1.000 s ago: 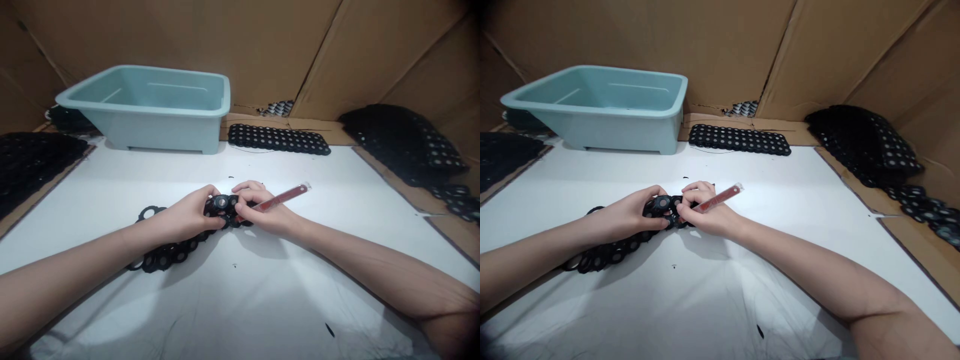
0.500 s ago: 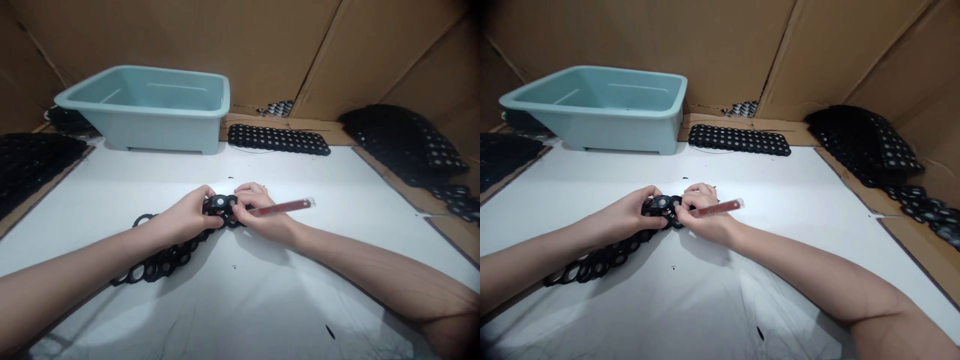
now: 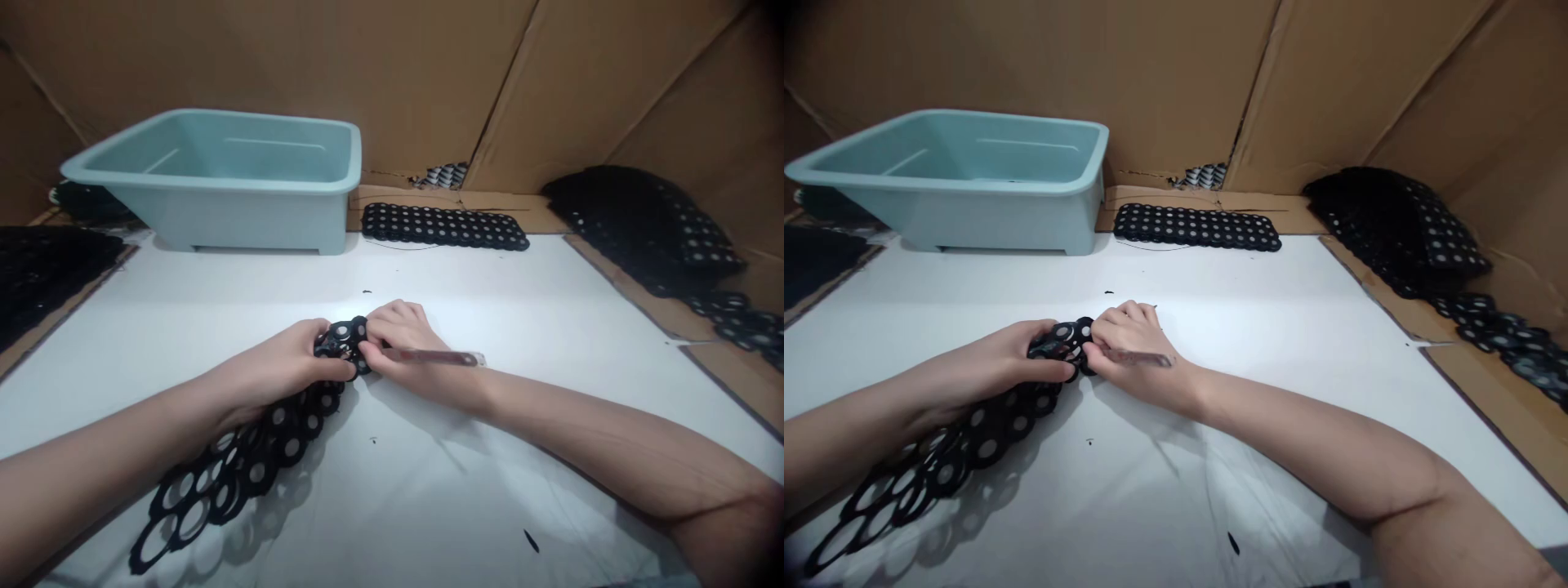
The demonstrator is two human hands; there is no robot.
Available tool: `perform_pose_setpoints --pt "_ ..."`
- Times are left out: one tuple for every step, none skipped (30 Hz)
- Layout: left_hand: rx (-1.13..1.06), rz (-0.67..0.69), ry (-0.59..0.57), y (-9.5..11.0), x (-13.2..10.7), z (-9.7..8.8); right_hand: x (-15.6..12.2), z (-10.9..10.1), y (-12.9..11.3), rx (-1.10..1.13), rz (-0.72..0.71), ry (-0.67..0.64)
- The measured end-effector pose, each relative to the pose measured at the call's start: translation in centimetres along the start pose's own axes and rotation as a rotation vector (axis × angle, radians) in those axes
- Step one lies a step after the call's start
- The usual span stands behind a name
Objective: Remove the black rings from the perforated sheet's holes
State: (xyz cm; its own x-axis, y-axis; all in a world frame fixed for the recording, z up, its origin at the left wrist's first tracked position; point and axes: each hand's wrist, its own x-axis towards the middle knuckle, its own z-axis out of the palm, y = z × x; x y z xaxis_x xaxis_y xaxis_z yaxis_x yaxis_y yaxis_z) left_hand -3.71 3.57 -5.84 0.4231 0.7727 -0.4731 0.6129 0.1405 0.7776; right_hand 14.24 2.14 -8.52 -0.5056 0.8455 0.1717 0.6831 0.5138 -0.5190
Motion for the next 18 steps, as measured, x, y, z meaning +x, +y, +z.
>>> perform_pose_setpoints --pt "-0.018 -0.001 -0.027 0.1 0.1 -0.2 0.1 -0.1 0.0 0.005 0.012 0.003" --pt "-0.023 0.004 -0.047 0.2 0.2 -0.4 0.2 -0.2 0.1 0.016 0.024 0.005" --pt "-0.012 0.017 -0.061 0.4 0.3 -0.7 0.3 -0.3 0.2 0.038 0.029 0.0" --pt "0.012 0.038 -0.069 0.5 0.4 -0.9 0.4 -0.4 0.4 0.07 0.024 -0.016" --pt "0.049 0.062 -0.072 0.6 0.4 -1.3 0.5 -0.6 0.6 0.113 0.007 -0.041" --pt "0.095 0.085 -0.075 0.8 0.5 -1.6 0.5 -0.7 0.9 0.163 -0.018 -0.066" --pt "0.142 0.103 -0.082 0.8 0.6 -2.0 0.6 -0.9 1.3 0.219 -0.04 -0.084" --pt "0.178 0.113 -0.098 0.8 0.7 -2.3 0.6 -1.1 1.6 0.288 -0.046 -0.088" --pt "0.207 0.112 -0.118 0.8 0.7 -2.7 0.7 -1.2 1.9 0.37 -0.035 -0.08" --pt "0.233 0.103 -0.14 0.7 0.8 -3.0 0.7 -1.2 2.1 0.46 -0.009 -0.062" --pt "0.26 0.096 -0.154 0.6 0.8 -3.4 0.7 -1.2 2.2 0.546 0.024 -0.04" --pt "0.293 0.095 -0.154 0.5 0.9 -3.6 0.8 -1.2 2.3 0.618 0.059 -0.015" --pt "0.33 0.105 -0.137 0.3 0.9 -3.8 0.8 -1.2 2.3 0.668 0.089 0.011" --pt "0.372 0.126 -0.111 0.2 0.9 -4.0 0.9 -1.1 2.2 0.696 0.114 0.04" --pt "0.412 0.155 -0.075 0.1 0.9 -4.0 0.9 -1.0 2.1 0.704 0.133 0.071" --pt "0.444 0.187 -0.033 0.1 0.8 -4.1 1.0 -0.9 1.9 0.703 0.146 0.102" --pt "0.465 0.217 0.003 0.0 0.8 -4.1 1.0 -0.9 1.8 0.7 0.157 0.128" --pt "0.472 0.248 0.025 0.0 0.9 -4.1 1.1 -0.8 1.7 0.699 0.167 0.148"
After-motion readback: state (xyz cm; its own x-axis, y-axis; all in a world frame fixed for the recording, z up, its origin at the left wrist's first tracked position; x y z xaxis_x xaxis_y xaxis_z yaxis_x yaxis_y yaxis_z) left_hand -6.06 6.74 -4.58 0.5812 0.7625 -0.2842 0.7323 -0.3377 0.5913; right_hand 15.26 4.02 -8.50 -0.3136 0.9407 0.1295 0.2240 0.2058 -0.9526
